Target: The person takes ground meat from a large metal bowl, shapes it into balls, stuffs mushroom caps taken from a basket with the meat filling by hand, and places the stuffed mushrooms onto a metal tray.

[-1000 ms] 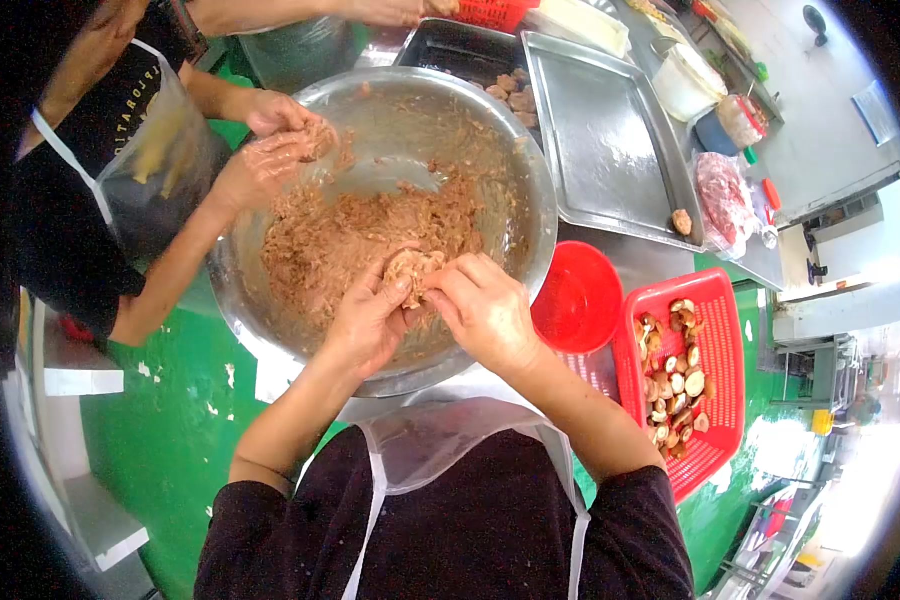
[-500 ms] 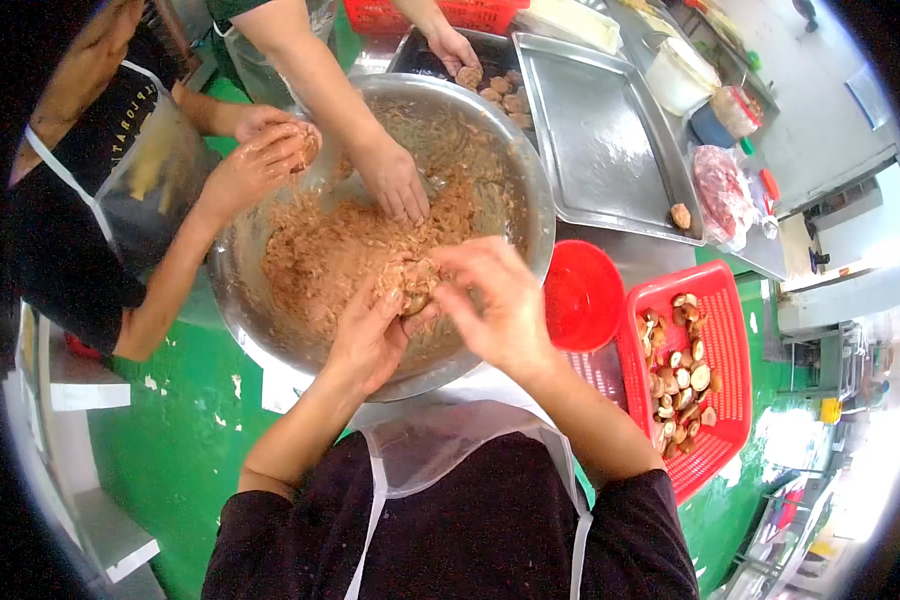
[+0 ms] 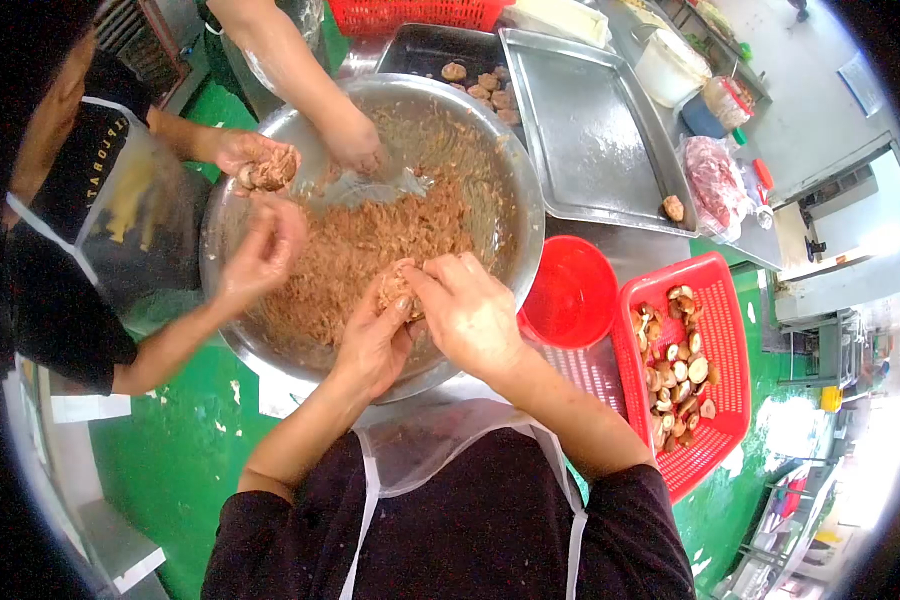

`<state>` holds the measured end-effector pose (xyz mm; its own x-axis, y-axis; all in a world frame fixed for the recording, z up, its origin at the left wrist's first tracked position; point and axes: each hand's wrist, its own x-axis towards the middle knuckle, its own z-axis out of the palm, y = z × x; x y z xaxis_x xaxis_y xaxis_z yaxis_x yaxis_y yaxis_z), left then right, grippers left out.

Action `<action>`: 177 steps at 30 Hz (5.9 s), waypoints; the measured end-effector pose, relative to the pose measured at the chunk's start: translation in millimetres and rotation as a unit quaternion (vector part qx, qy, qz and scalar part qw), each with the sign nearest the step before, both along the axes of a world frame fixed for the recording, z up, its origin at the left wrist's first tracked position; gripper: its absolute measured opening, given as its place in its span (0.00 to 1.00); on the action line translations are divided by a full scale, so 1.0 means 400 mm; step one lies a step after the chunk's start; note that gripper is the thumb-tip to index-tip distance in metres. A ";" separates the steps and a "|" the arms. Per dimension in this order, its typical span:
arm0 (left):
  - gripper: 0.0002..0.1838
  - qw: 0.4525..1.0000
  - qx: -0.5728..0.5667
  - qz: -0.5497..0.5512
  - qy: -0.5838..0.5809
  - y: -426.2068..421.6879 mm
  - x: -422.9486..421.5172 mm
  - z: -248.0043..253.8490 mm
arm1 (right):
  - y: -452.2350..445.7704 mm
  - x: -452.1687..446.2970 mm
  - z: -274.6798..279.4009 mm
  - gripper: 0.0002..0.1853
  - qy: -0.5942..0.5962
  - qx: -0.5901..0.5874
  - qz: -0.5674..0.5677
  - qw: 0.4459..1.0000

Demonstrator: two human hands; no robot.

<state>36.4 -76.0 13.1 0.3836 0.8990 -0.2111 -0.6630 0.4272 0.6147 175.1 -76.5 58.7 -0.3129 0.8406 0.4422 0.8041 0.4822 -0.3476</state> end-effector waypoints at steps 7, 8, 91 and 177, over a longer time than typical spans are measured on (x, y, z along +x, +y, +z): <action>0.26 0.998 -0.012 -0.067 0.002 0.006 -0.005 0.026 | 0.003 0.009 0.027 0.23 0.052 0.003 0.030 0.998; 0.29 0.996 -0.029 -0.074 -0.045 0.006 -0.001 0.039 | 0.004 0.004 0.019 0.24 0.048 0.000 0.050 0.998; 0.34 0.959 -0.118 -0.255 -0.037 -0.054 0.369 0.090 | -0.117 0.385 -0.028 0.26 0.075 -0.079 0.035 0.993; 0.19 0.793 0.379 -0.392 0.273 0.087 0.760 0.009 | -0.234 0.796 -0.138 0.12 0.462 -0.286 -0.208 0.813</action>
